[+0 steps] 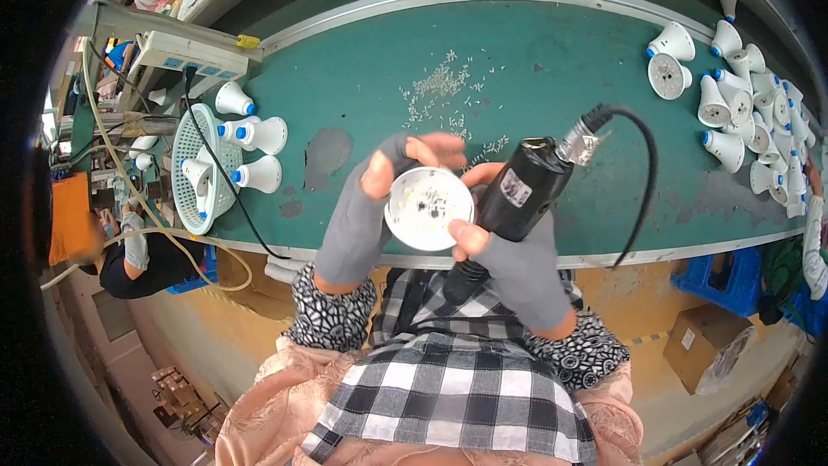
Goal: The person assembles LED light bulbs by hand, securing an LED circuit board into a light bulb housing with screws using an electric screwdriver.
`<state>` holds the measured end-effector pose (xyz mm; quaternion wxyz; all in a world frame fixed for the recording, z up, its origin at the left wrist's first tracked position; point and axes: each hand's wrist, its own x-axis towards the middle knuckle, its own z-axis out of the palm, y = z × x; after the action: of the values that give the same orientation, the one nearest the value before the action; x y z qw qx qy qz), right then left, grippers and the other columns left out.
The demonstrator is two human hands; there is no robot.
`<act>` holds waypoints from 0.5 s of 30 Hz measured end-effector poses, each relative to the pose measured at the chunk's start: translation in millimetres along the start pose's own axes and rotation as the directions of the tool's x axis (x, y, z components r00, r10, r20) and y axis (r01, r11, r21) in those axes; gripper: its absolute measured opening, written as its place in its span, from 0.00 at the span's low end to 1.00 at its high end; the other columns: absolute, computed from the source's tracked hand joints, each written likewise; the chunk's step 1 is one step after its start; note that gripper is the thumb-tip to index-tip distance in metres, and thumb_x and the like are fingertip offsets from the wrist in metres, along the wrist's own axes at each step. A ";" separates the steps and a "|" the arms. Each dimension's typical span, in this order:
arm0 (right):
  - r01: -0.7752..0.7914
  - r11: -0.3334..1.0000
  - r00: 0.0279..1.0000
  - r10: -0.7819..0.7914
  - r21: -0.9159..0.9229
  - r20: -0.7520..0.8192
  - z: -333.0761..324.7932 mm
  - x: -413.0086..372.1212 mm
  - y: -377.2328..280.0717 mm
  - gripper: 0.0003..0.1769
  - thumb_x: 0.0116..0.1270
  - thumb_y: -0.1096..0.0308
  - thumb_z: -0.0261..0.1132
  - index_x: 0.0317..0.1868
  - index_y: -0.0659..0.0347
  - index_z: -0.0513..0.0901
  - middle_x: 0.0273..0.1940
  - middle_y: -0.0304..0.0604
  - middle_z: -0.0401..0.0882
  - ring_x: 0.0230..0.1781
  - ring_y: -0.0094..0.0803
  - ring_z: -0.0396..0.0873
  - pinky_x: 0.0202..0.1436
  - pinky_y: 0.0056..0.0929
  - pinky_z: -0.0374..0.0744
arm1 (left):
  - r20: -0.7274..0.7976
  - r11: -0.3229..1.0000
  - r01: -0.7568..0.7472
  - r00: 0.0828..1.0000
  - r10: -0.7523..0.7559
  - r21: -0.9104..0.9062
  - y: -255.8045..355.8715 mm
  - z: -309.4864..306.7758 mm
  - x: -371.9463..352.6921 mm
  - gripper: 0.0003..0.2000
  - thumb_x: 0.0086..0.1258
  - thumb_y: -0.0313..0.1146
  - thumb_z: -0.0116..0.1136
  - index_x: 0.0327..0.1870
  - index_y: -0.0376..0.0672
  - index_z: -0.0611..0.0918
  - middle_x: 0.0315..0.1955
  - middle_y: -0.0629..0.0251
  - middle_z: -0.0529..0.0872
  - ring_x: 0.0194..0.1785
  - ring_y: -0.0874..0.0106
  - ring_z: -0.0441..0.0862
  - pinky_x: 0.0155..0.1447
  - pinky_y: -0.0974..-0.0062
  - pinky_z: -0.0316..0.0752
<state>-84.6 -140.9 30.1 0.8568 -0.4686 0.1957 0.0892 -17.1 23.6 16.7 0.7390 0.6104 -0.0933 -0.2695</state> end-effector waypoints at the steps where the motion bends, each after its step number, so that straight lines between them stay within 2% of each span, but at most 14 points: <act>1: -0.018 0.996 0.999 0.021 0.083 -0.040 1.6 1.0 7.1 0.28 0.53 0.75 0.71 0.55 0.66 0.72 0.34 0.39 0.79 0.28 0.25 0.79 0.33 0.24 0.78 | -0.055 0.994 -0.111 0.992 0.110 -0.022 -8.0 3.5 0.1 0.26 0.72 0.57 0.51 0.53 0.40 0.77 0.63 0.51 0.74 0.64 0.65 0.74 0.61 0.70 0.73; 4: 0.034 0.975 0.999 -0.027 0.220 -0.036 7.3 2.2 24.9 0.28 0.56 0.74 0.71 0.56 0.65 0.71 0.33 0.39 0.78 0.27 0.26 0.79 0.33 0.25 0.78 | -0.298 0.986 -0.106 0.944 0.140 0.127 -24.3 33.8 -5.0 0.23 0.66 0.45 0.61 0.57 0.40 0.76 0.62 0.55 0.75 0.62 0.67 0.75 0.59 0.68 0.75; 5: 0.037 0.989 0.999 -0.041 0.141 0.027 7.0 3.1 24.6 0.28 0.57 0.73 0.70 0.57 0.63 0.69 0.30 0.39 0.77 0.27 0.26 0.79 0.32 0.25 0.78 | -0.305 0.985 0.054 0.947 -0.103 -0.166 -17.9 34.0 -11.3 0.24 0.59 0.37 0.64 0.57 0.42 0.75 0.58 0.60 0.77 0.59 0.69 0.76 0.54 0.68 0.77; 6: 0.037 0.991 0.992 -0.052 0.128 0.116 2.3 4.8 20.4 0.24 0.58 0.75 0.68 0.54 0.61 0.70 0.28 0.39 0.76 0.27 0.28 0.79 0.31 0.29 0.78 | -0.307 0.963 0.076 0.939 -0.156 -0.259 -19.2 31.0 -13.0 0.23 0.60 0.38 0.64 0.56 0.42 0.75 0.56 0.61 0.77 0.58 0.69 0.76 0.53 0.68 0.77; 8: 0.183 0.937 0.962 -0.233 0.298 0.142 -12.5 3.3 9.8 0.19 0.59 0.75 0.65 0.50 0.59 0.71 0.27 0.39 0.75 0.24 0.30 0.77 0.29 0.33 0.77 | -0.299 0.891 0.115 0.917 -0.265 -0.439 -22.4 22.7 -15.1 0.22 0.60 0.38 0.64 0.55 0.43 0.75 0.52 0.63 0.78 0.55 0.69 0.76 0.50 0.69 0.78; 10: 0.526 0.806 0.832 -0.554 0.272 0.034 -27.0 16.2 -30.1 0.15 0.61 0.73 0.62 0.48 0.58 0.71 0.27 0.39 0.73 0.24 0.32 0.75 0.32 0.34 0.75 | -0.247 0.773 0.065 0.928 -0.280 -0.630 -21.1 5.4 -16.6 0.21 0.59 0.36 0.64 0.52 0.43 0.74 0.47 0.62 0.77 0.55 0.65 0.76 0.49 0.68 0.79; 12: 0.749 0.611 0.654 -0.742 0.257 -0.144 -42.0 32.3 -50.8 0.12 0.63 0.70 0.60 0.47 0.57 0.71 0.27 0.38 0.71 0.27 0.31 0.71 0.37 0.32 0.72 | -0.302 0.819 0.035 0.920 -0.250 -0.572 -11.7 0.3 -17.6 0.20 0.57 0.33 0.63 0.51 0.42 0.75 0.46 0.60 0.77 0.56 0.64 0.75 0.48 0.67 0.79; 14: 0.838 0.512 0.544 -0.811 0.189 -0.215 -50.4 57.4 -55.0 0.10 0.63 0.71 0.58 0.44 0.57 0.71 0.28 0.38 0.69 0.30 0.29 0.69 0.41 0.32 0.69 | -0.272 0.876 0.097 0.930 -0.249 -0.472 -7.9 0.7 -15.9 0.20 0.55 0.32 0.63 0.50 0.42 0.76 0.45 0.60 0.78 0.53 0.67 0.75 0.48 0.69 0.77; 15: 0.868 0.492 0.489 -0.823 0.067 -0.291 -45.8 70.3 -53.0 0.07 0.64 0.71 0.57 0.42 0.60 0.71 0.28 0.39 0.69 0.30 0.29 0.69 0.42 0.33 0.69 | -0.254 0.898 0.128 0.934 -0.251 -0.420 -6.4 1.6 -15.0 0.20 0.54 0.32 0.63 0.50 0.41 0.76 0.45 0.61 0.78 0.52 0.68 0.76 0.48 0.71 0.77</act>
<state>-14.5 -210.3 19.2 0.8045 -0.4196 0.0403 -0.4183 -32.3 29.2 13.8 0.8225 0.4879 0.1379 -0.2577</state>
